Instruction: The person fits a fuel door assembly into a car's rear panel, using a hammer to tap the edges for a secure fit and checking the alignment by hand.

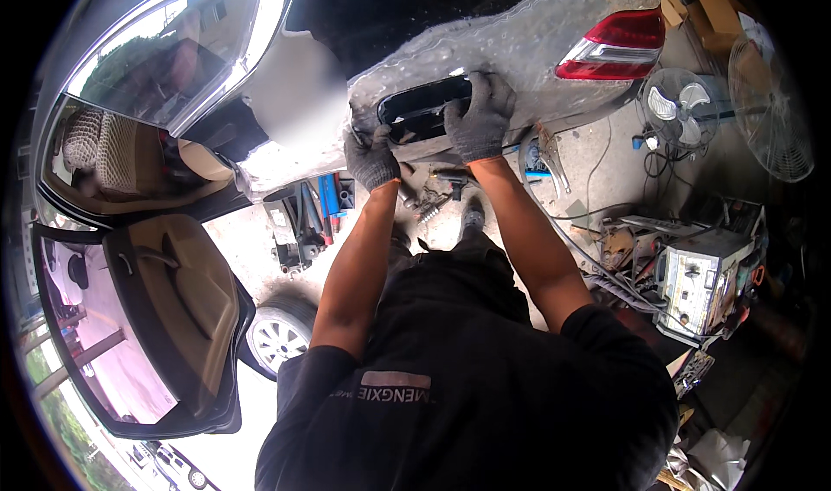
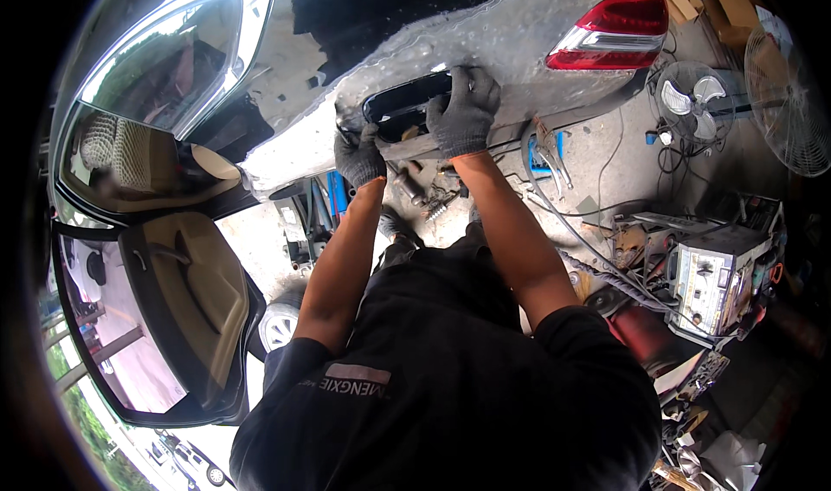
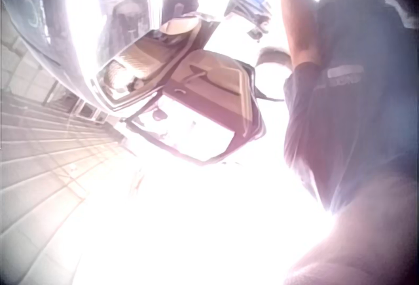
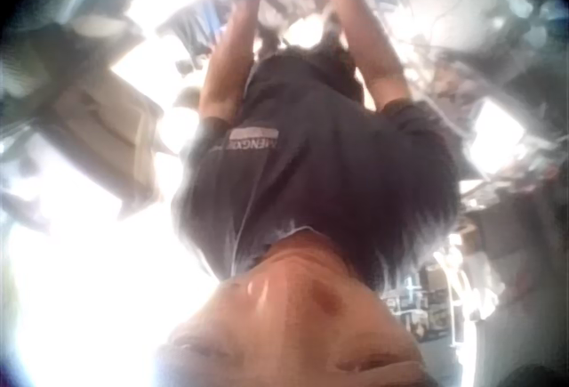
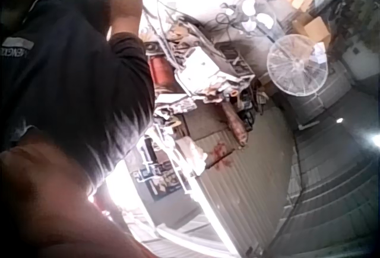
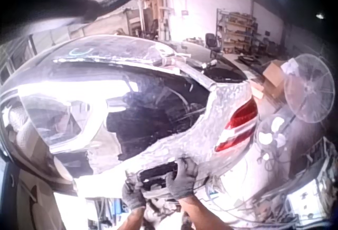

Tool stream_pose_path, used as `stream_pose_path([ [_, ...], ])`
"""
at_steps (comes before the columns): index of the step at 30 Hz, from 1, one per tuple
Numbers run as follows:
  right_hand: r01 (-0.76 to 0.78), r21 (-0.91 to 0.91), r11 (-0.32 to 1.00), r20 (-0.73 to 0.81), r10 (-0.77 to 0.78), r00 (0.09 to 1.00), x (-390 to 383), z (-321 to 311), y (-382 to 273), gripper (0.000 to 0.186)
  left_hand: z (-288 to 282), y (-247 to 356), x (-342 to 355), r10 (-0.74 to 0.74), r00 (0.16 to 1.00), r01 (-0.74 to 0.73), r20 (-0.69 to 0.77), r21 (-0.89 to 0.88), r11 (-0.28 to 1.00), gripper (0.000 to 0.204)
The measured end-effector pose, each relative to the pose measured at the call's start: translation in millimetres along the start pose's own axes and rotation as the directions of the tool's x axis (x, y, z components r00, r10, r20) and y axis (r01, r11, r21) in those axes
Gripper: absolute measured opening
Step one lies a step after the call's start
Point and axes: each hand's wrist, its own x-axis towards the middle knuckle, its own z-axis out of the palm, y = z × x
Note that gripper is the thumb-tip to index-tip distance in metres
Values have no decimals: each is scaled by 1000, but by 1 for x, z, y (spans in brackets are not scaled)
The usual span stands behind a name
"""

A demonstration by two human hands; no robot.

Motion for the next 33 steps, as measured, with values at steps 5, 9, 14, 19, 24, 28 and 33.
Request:
stream_pose_path([
  [5, -6, 50, 999, 146, -2, 989, -1, -12, -7, 32, -3, -6, 5, 59, 998, -60, 20, 41, 997, 30],
  [9, -102, 234, 967, 70, 88, 994, -31, 3, 1, 47, -4, 12, 1, 31, 999, -32, 43, 11, 999, 26],
  [14, -176, 250, 952, -92, 204, 975, -21, 4, -3, 76, -5, -2, 3, 37, 998, -40, 44, 59, 997, 27],
  [19, -100, 197, 975, -48, 111, 993, -15, -4, -17, 77, 3, 21, -6, -28, 996, 51, 80, -308, 950, 26],
  [24, -74, 192, 979, -89, 93, 992, -15, 2, -24, 70, 4, 20, -8, -5, 994, 47, 110, -382, 923, 26],
  [28, -52, 136, 989, -89, 65, 994, 0, 1, -21, 59, 5, 25, -8, -4, 994, 51, 112, -412, 910, 25],
  [33, -62, 185, 981, -118, 85, 989, 11, 4, -10, 50, 3, 16, -6, 24, 997, -14, 78, -121, 993, 19],
])
